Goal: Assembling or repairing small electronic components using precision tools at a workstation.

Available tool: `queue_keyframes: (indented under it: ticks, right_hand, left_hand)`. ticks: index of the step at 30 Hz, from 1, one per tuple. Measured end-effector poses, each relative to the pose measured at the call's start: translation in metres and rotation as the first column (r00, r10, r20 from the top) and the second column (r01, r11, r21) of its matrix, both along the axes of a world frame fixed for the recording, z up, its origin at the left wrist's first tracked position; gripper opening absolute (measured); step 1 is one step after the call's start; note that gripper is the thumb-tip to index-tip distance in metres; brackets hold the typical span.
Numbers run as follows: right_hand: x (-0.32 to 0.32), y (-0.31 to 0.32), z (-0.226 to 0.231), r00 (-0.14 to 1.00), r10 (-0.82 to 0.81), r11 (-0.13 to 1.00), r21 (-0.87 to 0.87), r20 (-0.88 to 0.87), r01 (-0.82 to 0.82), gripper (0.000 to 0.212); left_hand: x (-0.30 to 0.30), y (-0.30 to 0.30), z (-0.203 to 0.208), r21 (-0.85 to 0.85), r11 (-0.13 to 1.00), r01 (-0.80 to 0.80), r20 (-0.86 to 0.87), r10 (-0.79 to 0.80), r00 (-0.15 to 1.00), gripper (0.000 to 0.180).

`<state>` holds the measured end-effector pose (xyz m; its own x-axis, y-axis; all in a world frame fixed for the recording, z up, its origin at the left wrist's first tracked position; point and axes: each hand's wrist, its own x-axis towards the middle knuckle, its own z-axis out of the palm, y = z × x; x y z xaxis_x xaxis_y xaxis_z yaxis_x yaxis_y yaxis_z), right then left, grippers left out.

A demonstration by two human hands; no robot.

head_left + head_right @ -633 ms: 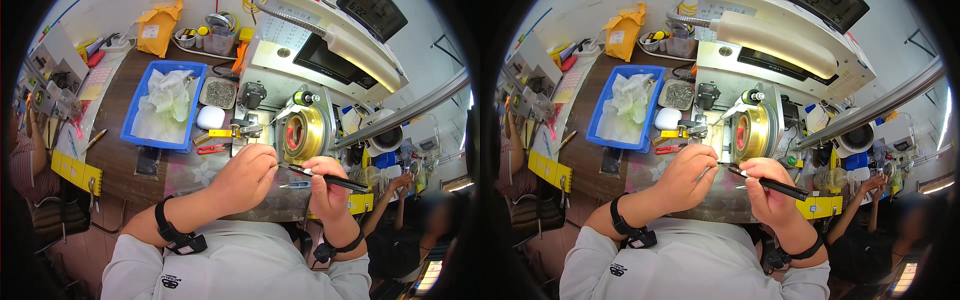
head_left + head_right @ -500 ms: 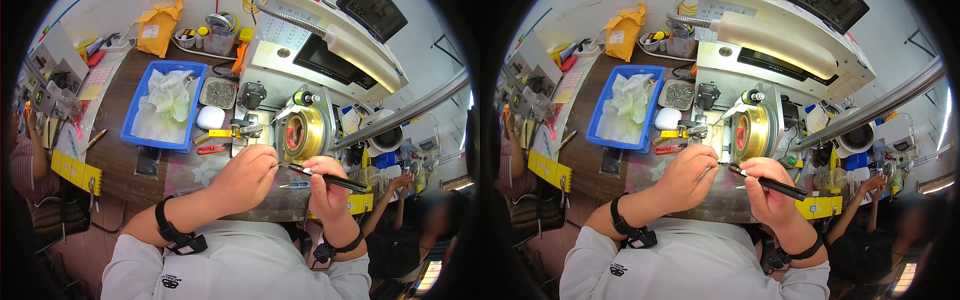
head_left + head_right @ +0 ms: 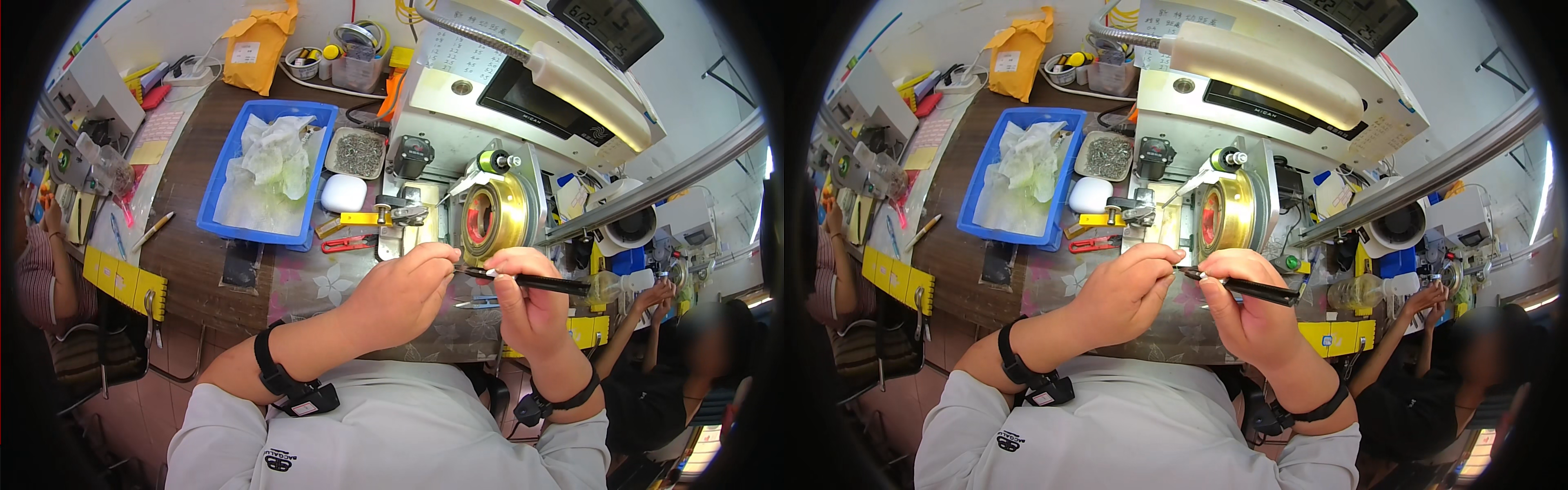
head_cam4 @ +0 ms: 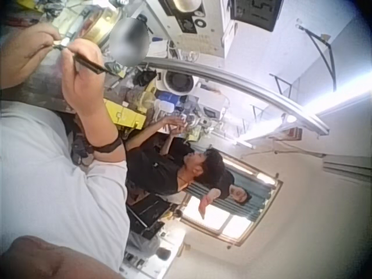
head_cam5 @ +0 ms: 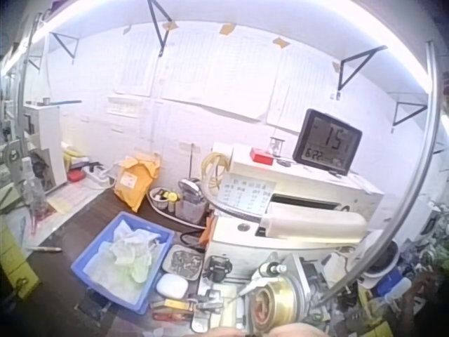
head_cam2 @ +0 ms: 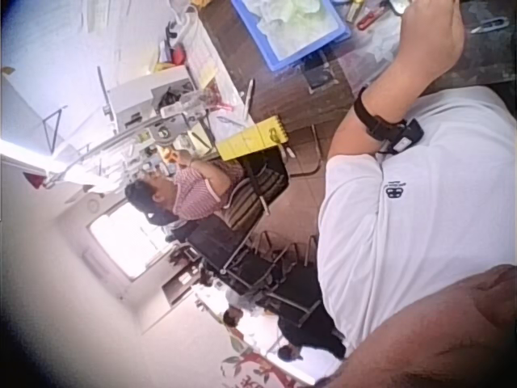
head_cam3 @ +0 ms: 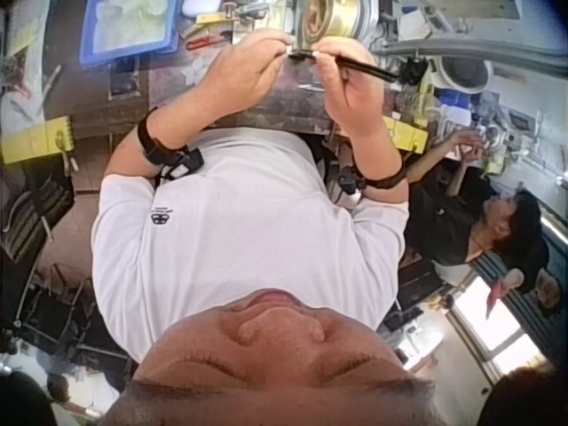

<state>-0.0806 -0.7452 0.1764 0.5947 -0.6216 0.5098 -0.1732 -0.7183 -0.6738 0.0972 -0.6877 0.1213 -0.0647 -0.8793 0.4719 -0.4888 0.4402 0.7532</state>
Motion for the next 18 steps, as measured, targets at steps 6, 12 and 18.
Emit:
queue_keyframes:
  ticks: [6, 12, 18]
  right_hand:
    - [-0.002, 0.001, -0.001, 1.000, -0.030, 0.998, 0.059, -0.009, 0.030, 0.013]
    - [-0.049, 0.045, 0.015, 0.999, 0.032, 0.980, -0.198, 0.034, -0.025, 0.022]
    - [-0.127, 0.044, -0.064, 0.874, -0.346, 0.938, -0.157, -0.340, 0.310, 0.030]
  left_hand:
    - [-0.004, -0.002, 0.001, 0.007, 1.000, 0.012, 0.002, -0.012, 1.000, 0.010]
    - [0.004, -0.004, -0.002, -0.047, 0.999, 0.000, 0.021, 0.001, 1.000, 0.010]
    - [0.003, -0.005, 0.000, -0.045, 0.999, 0.003, 0.022, -0.002, 1.000, 0.008]
